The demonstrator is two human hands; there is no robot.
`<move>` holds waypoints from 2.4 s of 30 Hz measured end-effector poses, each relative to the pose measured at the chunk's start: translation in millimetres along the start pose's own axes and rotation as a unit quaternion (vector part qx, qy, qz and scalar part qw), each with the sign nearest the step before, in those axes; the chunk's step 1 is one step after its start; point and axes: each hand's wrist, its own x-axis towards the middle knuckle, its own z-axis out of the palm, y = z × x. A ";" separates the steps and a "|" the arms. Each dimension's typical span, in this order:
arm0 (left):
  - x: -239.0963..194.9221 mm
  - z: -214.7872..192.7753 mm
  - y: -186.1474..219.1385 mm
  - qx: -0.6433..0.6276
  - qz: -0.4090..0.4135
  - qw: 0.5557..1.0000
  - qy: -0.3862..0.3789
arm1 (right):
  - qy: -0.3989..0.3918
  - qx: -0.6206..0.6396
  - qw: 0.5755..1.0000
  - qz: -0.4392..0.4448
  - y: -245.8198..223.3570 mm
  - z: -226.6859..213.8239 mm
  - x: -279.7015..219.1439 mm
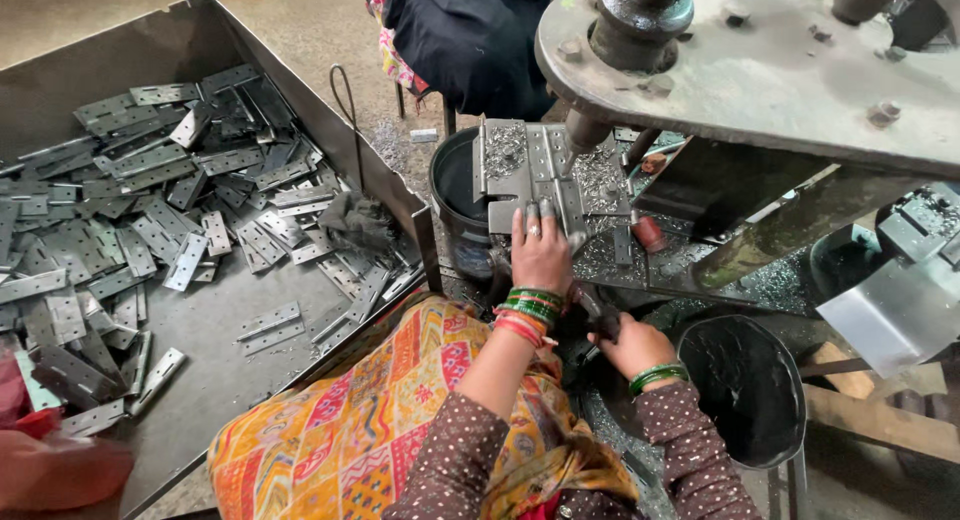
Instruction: The person picks up metal hinges from a bin by hand, positions them individually under a drill press to create holes, and then sets the finished pieces aside.
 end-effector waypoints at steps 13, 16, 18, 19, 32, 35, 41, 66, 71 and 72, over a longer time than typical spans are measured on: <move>16.2 5.0 -19.0 -0.001 0.006 1.000 -0.015 | 0.123 0.120 0.985 0.001 23.0 113.1 -10.5; 9.5 2.9 -23.8 -0.024 0.030 0.999 0.039 | 0.141 0.096 0.985 0.024 22.4 119.2 -17.1; 10.2 5.7 -24.6 -0.025 0.012 0.999 0.018 | 0.053 0.165 0.985 -0.001 20.7 100.7 -11.9; 12.2 6.9 -24.7 -0.030 0.021 0.999 0.020 | 0.060 0.166 0.984 0.006 18.6 84.9 -10.1; 31.0 7.5 -51.1 -0.010 0.047 0.999 -0.025 | 0.043 0.074 0.996 0.026 24.4 152.6 3.2; 27.1 5.3 -57.3 0.014 0.066 0.998 -0.010 | 0.044 0.024 0.992 0.115 13.5 149.8 0.7; 50.1 14.3 -58.7 0.077 0.045 0.995 -0.049 | -0.131 0.103 0.983 0.079 -15.9 31.4 -3.3; 83.8 45.4 -81.5 0.072 0.045 0.989 -0.121 | -0.045 0.158 0.986 0.038 -4.3 74.9 -22.4; 78.8 44.4 -82.7 0.068 0.043 0.987 -0.140 | -0.085 0.099 0.991 0.042 6.6 104.0 -7.5; 81.6 40.2 -79.9 0.067 0.039 0.988 -0.134 | -0.035 0.108 0.994 0.012 5.0 96.3 -6.1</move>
